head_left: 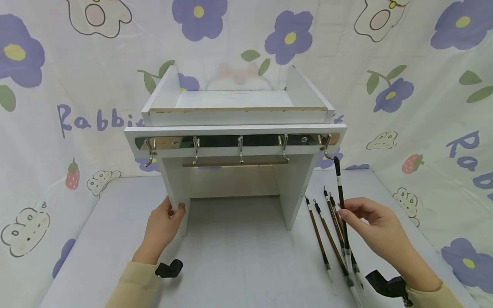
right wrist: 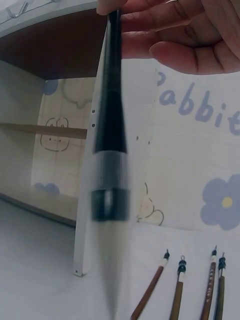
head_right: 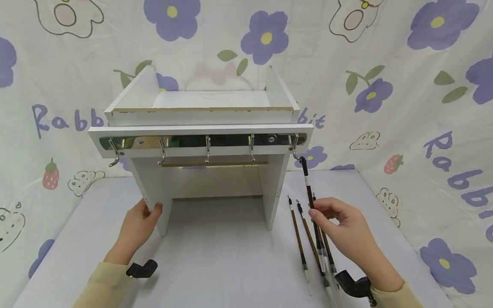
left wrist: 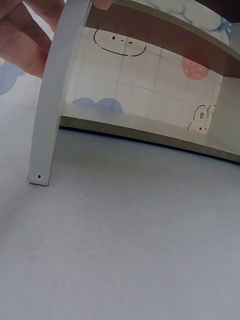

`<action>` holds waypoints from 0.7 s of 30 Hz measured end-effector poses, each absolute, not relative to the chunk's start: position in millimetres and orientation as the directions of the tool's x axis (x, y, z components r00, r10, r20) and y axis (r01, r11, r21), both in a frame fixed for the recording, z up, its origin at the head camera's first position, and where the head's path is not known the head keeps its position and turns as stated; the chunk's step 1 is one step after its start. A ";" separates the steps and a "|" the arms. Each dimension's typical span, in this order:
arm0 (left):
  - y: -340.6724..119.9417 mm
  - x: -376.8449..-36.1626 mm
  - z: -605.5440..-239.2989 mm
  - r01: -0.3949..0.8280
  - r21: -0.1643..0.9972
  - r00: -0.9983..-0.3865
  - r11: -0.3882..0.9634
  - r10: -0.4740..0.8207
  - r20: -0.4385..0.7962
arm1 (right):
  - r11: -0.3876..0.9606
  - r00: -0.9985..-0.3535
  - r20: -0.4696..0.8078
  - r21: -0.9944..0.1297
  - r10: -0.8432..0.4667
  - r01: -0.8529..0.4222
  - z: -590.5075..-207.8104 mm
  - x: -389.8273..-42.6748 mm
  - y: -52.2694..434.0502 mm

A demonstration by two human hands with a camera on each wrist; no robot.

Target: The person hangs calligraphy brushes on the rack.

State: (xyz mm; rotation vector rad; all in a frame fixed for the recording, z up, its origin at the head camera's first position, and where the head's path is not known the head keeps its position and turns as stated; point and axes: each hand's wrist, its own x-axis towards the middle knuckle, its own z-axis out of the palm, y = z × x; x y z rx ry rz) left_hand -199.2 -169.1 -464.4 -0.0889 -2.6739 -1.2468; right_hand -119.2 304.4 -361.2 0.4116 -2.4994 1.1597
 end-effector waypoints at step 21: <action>-168.0 -198.1 -461.4 0.119 0.749 -0.984 0.652 -0.023 0.176 | 0.628 -0.867 0.496 -0.662 -0.045 -0.410 -367.8 -122.1 308.4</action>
